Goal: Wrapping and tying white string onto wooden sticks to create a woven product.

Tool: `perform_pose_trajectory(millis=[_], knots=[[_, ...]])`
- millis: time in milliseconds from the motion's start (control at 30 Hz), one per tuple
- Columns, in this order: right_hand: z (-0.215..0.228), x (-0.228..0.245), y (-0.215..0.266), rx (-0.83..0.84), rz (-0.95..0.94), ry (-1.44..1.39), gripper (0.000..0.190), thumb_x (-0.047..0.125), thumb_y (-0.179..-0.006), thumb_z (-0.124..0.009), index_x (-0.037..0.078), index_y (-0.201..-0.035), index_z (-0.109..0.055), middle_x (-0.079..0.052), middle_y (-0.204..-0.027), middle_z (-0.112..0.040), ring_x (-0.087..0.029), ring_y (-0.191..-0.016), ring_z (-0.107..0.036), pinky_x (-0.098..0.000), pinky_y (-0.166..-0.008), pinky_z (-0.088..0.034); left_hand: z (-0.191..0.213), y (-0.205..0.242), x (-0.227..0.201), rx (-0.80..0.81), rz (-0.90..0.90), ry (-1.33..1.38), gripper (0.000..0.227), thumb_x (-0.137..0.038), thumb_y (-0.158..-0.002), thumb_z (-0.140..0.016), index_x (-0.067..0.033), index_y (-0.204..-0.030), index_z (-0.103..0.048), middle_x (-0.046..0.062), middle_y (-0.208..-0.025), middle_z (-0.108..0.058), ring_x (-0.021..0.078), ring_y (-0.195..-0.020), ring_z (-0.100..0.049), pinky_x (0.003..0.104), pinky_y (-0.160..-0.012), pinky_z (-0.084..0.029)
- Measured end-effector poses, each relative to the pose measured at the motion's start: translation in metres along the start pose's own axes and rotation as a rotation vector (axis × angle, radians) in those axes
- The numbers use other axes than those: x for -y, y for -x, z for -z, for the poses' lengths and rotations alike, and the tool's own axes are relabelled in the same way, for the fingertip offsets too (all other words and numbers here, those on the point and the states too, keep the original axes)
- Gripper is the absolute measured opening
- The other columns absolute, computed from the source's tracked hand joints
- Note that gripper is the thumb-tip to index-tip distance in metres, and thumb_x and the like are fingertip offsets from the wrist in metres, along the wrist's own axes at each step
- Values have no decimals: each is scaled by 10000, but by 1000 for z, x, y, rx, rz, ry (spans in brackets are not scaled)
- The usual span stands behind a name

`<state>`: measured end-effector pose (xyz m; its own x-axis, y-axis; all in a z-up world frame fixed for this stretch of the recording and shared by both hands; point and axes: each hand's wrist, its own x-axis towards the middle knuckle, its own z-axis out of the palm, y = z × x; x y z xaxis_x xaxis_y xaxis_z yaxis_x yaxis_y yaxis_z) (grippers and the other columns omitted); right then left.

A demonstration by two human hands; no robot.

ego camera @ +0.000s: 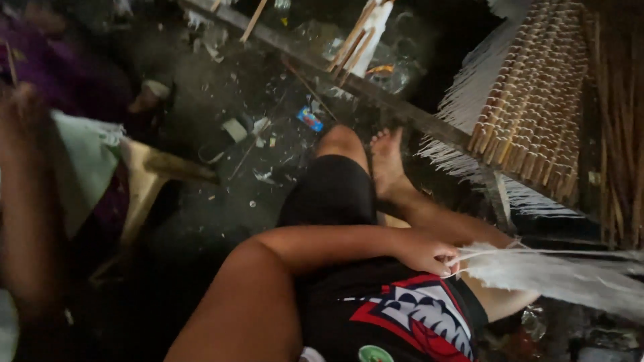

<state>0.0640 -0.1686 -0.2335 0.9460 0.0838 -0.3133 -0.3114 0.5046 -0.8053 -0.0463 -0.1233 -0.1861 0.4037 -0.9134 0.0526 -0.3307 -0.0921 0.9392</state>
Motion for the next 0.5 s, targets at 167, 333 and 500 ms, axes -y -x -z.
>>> perform_pose_trajectory(millis=[167, 333, 500], knots=[[-72, -24, -25, -17, -101, -278, 360, 592, -953, -603, 254, -845, -664, 83, -769, -701, -113, -748, -690, -204, -760, -558, -6, -15, 7, 44, -1, 49, 360, -468, -899, -658, -224, -1164, -672, 64, -1136, -793, 253, -1129, -747, 400, -1010, -597], [-71, -32, -32, -52, -81, -256, 350, 603, -941, -625, 275, -817, -626, 117, -723, -673, -76, -721, -683, -194, -751, -545, 1, -6, -6, 55, 27, 90, 384, -457, -923, -659, -205, -1212, -680, 110, -1198, -774, 279, -1176, -727, 422, -1032, -578], [-43, -29, -41, -134, -104, -166, 385, 601, -947, -605, 235, -838, -648, 30, -762, -688, -135, -736, -685, -249, -752, -566, 2, -1, -2, 75, 33, 82, 387, -448, -925, -660, -213, -1232, -677, 83, -1248, -758, 253, -1218, -708, 407, -1067, -565]])
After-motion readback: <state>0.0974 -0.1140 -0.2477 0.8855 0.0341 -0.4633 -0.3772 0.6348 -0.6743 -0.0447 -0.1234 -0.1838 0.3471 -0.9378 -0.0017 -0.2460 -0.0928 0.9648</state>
